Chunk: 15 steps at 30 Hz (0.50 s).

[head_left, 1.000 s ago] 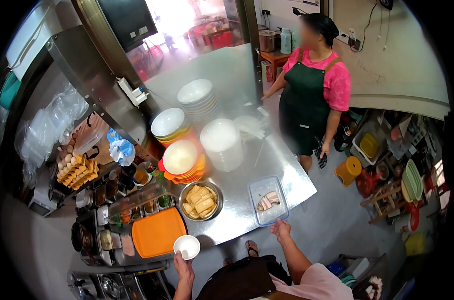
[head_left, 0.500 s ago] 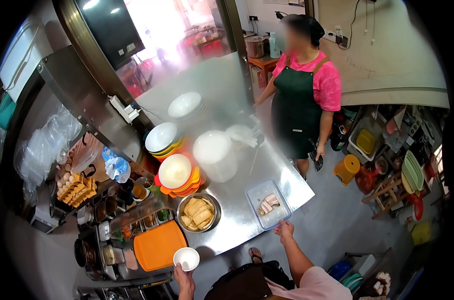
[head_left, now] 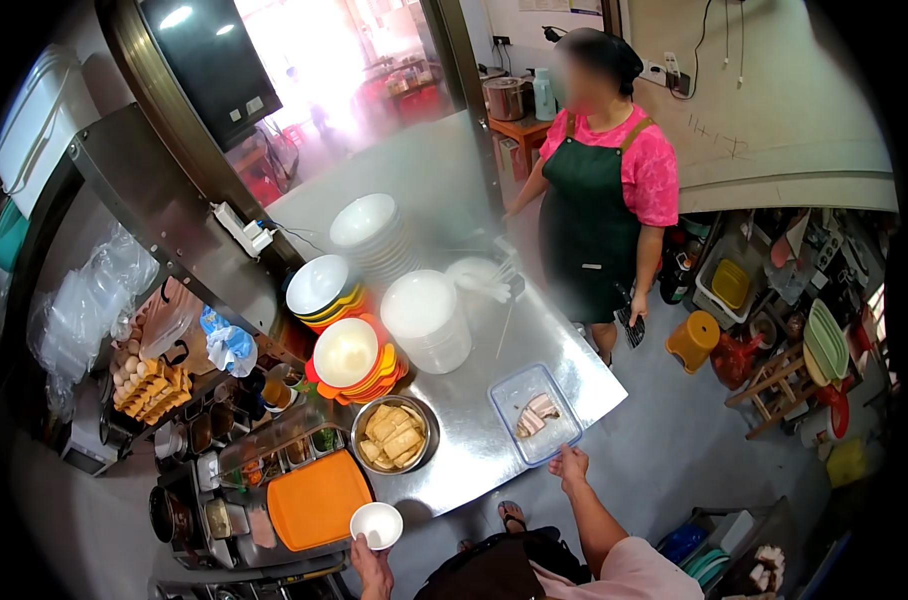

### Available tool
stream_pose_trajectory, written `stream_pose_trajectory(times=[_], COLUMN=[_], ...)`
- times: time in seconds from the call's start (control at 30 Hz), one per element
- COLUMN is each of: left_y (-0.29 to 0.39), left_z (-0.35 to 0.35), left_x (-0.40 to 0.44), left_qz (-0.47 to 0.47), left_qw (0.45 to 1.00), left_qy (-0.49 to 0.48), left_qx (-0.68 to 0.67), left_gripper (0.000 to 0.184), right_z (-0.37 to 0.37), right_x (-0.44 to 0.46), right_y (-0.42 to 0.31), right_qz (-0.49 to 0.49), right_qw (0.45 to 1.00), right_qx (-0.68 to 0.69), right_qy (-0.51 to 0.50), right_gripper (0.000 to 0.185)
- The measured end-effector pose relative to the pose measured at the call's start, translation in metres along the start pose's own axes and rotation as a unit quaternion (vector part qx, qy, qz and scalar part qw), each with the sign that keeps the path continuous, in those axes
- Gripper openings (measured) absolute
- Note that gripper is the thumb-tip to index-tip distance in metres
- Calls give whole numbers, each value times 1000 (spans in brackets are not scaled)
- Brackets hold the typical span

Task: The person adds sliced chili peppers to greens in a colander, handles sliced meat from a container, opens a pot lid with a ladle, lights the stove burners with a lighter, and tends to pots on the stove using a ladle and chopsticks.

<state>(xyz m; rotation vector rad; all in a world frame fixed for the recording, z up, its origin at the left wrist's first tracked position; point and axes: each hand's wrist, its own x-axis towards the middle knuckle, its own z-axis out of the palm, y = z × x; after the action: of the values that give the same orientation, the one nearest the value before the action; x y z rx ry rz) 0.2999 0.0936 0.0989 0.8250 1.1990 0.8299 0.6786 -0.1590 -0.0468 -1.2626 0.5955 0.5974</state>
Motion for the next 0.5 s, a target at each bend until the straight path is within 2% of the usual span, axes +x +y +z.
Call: stream_pose_trajectory(times=[0.5], left_y=[-3], left_z=[1], left_x=[-6], left_qz=[6], left_qw=[1000], left_qy=[-23], left_qx=[6], left_gripper=[40], right_z=[-2], right_x=[2], right_y=[-4], right_qz=[4], right_qw=[1000], right_qx=[-10], right_qy=[0], right_gripper=[24])
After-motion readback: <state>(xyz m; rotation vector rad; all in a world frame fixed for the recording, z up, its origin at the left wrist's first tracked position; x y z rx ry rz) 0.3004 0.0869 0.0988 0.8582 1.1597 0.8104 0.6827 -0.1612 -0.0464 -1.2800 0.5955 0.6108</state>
